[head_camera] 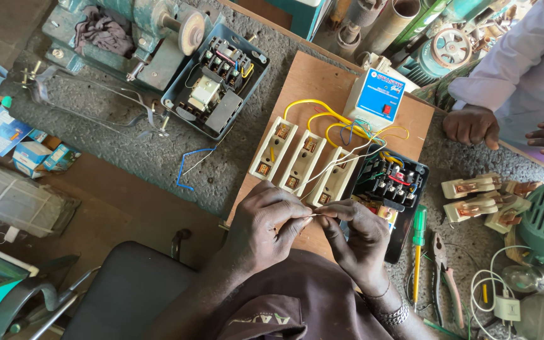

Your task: The person connects colored wires to terminals on a starter box and three white fuse holders using a screwdriver and pliers. They strip wire ends, twist strands, and tighten screws to secure connections on a wooden workbench.

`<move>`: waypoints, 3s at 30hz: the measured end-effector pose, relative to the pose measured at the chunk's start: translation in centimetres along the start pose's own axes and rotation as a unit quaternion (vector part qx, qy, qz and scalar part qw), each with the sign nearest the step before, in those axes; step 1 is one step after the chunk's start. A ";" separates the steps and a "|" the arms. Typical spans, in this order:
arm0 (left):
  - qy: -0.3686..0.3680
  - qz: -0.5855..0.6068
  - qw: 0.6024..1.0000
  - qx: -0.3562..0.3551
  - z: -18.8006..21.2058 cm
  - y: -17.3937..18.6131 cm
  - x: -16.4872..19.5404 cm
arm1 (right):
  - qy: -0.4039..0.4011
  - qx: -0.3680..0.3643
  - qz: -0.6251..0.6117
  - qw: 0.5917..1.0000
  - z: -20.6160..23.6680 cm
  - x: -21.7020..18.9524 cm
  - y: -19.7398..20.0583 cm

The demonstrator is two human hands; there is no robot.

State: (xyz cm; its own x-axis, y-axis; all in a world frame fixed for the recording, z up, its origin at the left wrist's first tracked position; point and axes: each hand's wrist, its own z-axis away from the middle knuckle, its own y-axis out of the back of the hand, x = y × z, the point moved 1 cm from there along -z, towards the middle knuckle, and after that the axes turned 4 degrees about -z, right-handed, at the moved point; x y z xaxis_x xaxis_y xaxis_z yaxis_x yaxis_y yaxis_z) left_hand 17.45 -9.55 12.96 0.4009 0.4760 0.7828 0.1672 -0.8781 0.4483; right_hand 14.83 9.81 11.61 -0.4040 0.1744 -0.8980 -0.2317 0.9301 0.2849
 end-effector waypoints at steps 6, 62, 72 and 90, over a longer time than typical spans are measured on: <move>-0.015 -0.014 1.000 -0.005 0.0 0.2 0.2 | 0.016 0.002 -0.003 1.000 0.0 0.0 0.0; 0.016 0.058 0.998 0.002 -0.5 0.2 0.4 | -0.175 -0.026 -0.240 0.955 0.3 4.7 1.1; 0.122 0.076 0.988 0.059 0.2 1.1 -4.4 | 0.043 -0.377 0.344 0.859 0.2 7.3 -4.8; -0.006 0.160 0.986 -0.043 -2.0 -0.6 -1.8 | 0.002 0.007 0.019 1.000 0.0 0.6 2.4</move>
State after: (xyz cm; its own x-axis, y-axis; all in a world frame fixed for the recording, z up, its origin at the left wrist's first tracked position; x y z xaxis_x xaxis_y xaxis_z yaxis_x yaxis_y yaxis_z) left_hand 14.81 -9.80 12.12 0.4317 0.1748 0.8849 -0.0456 -0.9756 0.2149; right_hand 14.05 12.11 11.75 -0.4153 0.2091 -0.8853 -0.2034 0.9272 0.3145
